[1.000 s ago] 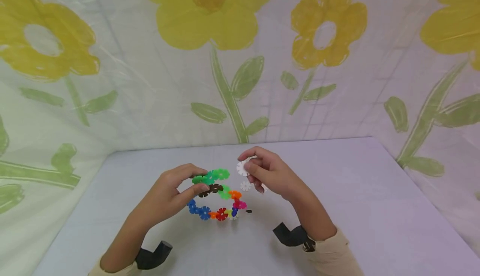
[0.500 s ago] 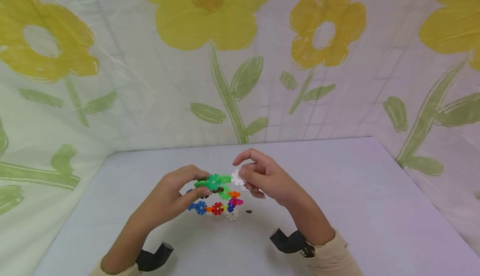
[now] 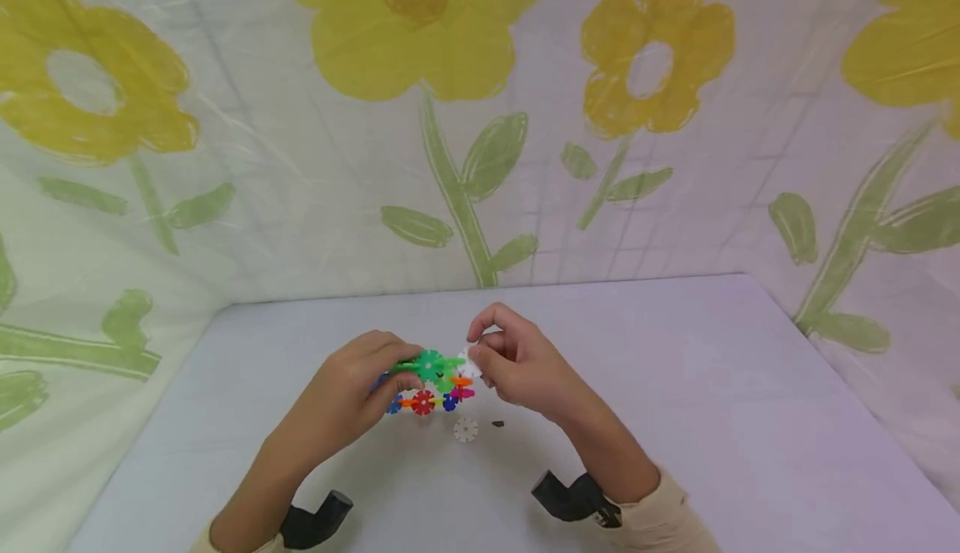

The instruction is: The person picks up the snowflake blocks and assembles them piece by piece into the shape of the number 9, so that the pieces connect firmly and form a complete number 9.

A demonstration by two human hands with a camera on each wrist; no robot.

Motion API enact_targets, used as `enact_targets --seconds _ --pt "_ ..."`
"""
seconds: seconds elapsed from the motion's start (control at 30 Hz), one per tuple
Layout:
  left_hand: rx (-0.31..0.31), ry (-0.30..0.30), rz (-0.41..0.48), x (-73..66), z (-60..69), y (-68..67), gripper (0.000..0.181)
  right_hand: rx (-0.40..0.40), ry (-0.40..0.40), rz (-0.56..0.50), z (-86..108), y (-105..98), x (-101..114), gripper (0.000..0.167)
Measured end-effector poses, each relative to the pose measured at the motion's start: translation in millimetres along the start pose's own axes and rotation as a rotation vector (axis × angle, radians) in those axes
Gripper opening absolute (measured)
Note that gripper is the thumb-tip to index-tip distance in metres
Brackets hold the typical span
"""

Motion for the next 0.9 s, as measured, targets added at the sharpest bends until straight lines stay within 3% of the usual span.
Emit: enact_targets --seconds 0.13,0.23,0.43,0.53,0.6,0.7,0.8,0.9 --pt "0.046 -0.052 0.004 7.1 2.2 -0.3 0.045 -0.017 -0.024 0.006 -5.7 8 -3 0.007" --pt "0.070 -0.039 0.046 10.2 3.0 0.5 0.056 0.004 -0.031 0.015 -8.0 16 -4 0.008" --pt "0.009 0.037 0.238 5.2 0.4 0.1 0.034 0.038 -0.030 -0.051 -8.6 21 -5 0.009" --pt "-0.018 0.027 0.267 6.1 0.2 -0.9 0.027 0.025 -0.071 -0.021 -10.5 16 -6 0.008" --pt "-0.038 0.016 0.262 9.2 1.2 -2.8 0.025 -0.009 -0.067 0.096 -13.2 11 -13 0.007" --pt "-0.063 0.006 0.259 13.4 3.0 -6.8 0.026 -0.010 0.047 0.422 -16.9 4 -35 0.005" --pt "-0.066 0.007 0.283 15.2 4.2 -9.7 0.024 0.135 0.220 0.718 -18.5 4 -66 0.007" --pt "-0.029 0.001 0.311 15.4 4.2 -9.3 0.024 0.270 0.368 0.806 -16.3 11 -91 0.015"
Point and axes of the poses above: each hand's wrist, its own z-axis away from the middle knuckle, its own y-axis out of the palm, x = y × z, the point moved 4 cm from there along -z, towards the middle knuckle, and after that the axes turned 2 degrees about -z, right-handed, at the moved point
